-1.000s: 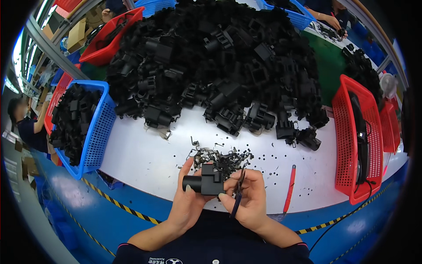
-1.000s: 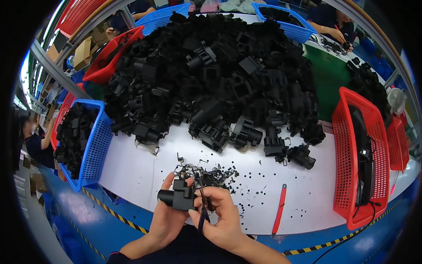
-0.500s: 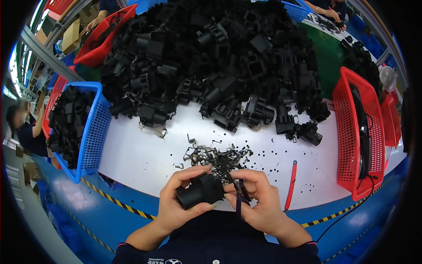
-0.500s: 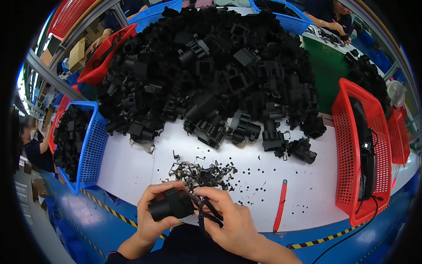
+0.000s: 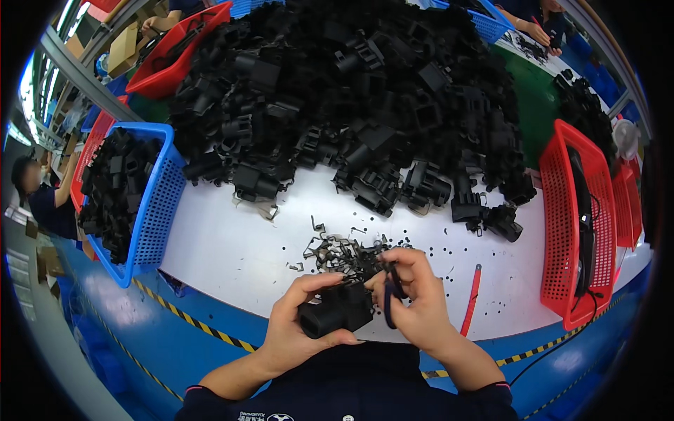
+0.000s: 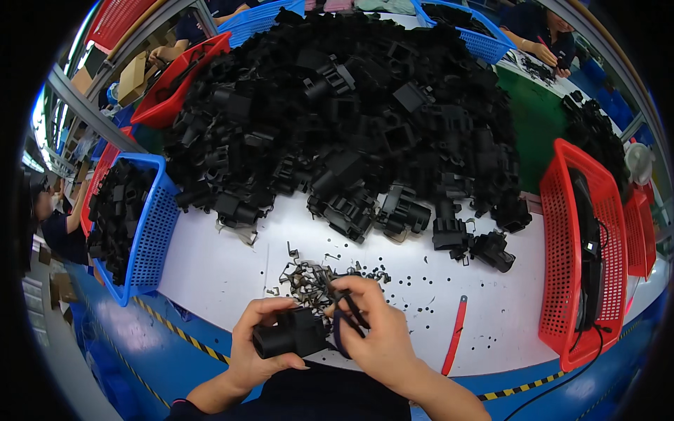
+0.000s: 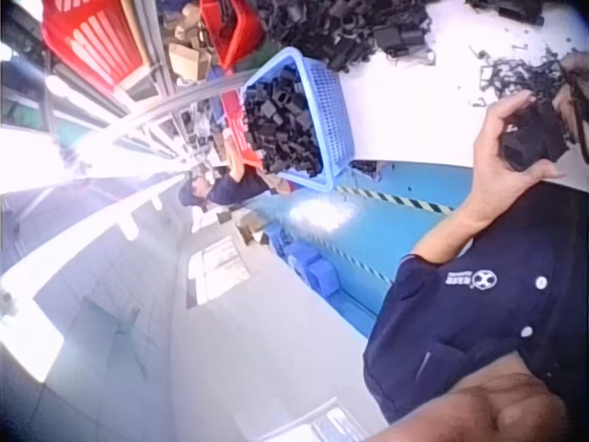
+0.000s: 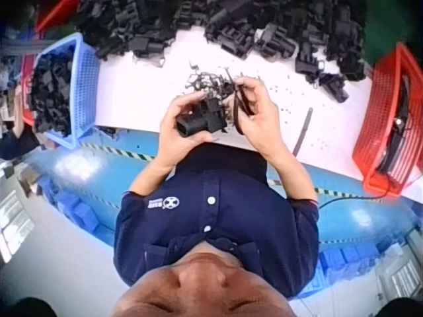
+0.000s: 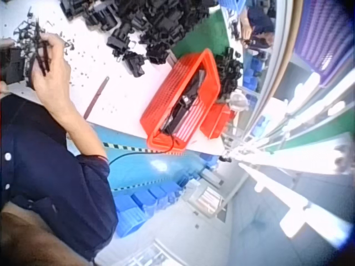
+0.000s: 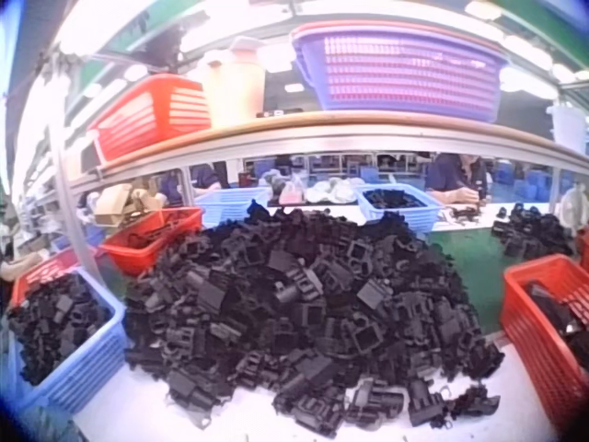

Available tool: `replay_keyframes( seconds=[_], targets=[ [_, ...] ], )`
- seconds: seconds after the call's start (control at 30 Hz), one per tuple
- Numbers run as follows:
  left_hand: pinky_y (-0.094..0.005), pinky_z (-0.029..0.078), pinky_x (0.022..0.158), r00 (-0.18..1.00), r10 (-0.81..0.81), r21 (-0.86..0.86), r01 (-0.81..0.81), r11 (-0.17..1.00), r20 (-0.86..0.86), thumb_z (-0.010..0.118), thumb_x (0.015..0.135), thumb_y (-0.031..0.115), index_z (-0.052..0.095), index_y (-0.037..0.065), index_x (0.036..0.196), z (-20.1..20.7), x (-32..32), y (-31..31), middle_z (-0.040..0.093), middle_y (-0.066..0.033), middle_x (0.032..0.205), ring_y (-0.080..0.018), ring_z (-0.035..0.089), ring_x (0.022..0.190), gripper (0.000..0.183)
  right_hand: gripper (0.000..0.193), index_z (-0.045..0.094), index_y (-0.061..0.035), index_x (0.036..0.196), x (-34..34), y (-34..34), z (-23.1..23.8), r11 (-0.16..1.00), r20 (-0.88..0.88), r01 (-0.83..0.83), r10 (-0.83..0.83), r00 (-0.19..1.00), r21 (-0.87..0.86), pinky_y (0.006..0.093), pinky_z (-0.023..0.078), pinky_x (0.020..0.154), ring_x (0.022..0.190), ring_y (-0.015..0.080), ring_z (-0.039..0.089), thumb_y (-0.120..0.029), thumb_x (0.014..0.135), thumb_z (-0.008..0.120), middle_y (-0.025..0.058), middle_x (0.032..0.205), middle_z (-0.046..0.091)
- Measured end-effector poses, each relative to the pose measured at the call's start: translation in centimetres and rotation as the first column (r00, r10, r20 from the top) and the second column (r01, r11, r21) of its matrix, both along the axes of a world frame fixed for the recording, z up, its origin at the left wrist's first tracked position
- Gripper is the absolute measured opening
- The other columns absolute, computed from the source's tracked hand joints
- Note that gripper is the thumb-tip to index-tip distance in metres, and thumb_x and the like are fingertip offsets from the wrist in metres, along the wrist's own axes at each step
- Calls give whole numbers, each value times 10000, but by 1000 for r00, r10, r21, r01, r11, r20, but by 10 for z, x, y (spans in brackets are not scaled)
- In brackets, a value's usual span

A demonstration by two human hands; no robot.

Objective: The recorder is removing excess material from black plastic parts using a hand scraper and scissors.

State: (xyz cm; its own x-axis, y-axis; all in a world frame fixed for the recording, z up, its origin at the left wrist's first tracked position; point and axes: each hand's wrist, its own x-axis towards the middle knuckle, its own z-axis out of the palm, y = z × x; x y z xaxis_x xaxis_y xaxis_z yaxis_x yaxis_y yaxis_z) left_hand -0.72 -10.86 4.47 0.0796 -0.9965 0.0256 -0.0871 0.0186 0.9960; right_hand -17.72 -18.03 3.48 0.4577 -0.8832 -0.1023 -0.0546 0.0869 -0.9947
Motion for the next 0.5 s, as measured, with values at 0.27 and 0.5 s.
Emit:
replay_keyframes(
  seconds=[0.27,0.5],
  targets=[
    [-283,407,820,971,92,-124,-65,990,223,817,562,240,480,38,1191,-2,11,-9,503,-102,1029,-207,511,932,742,433,431,15,1228,-34,13,18,708,527,-423,85,846,565,202,440,514,590,106,521,-24,815,556,112,832,556],
    [-251,392,784,953,144,-115,-117,986,268,820,531,303,520,9,1148,6,6,-4,470,-97,984,-163,477,923,746,445,459,54,1167,-23,32,18,566,596,-489,-5,803,663,176,335,375,448,74,428,-211,831,582,154,796,579]
  ],
)
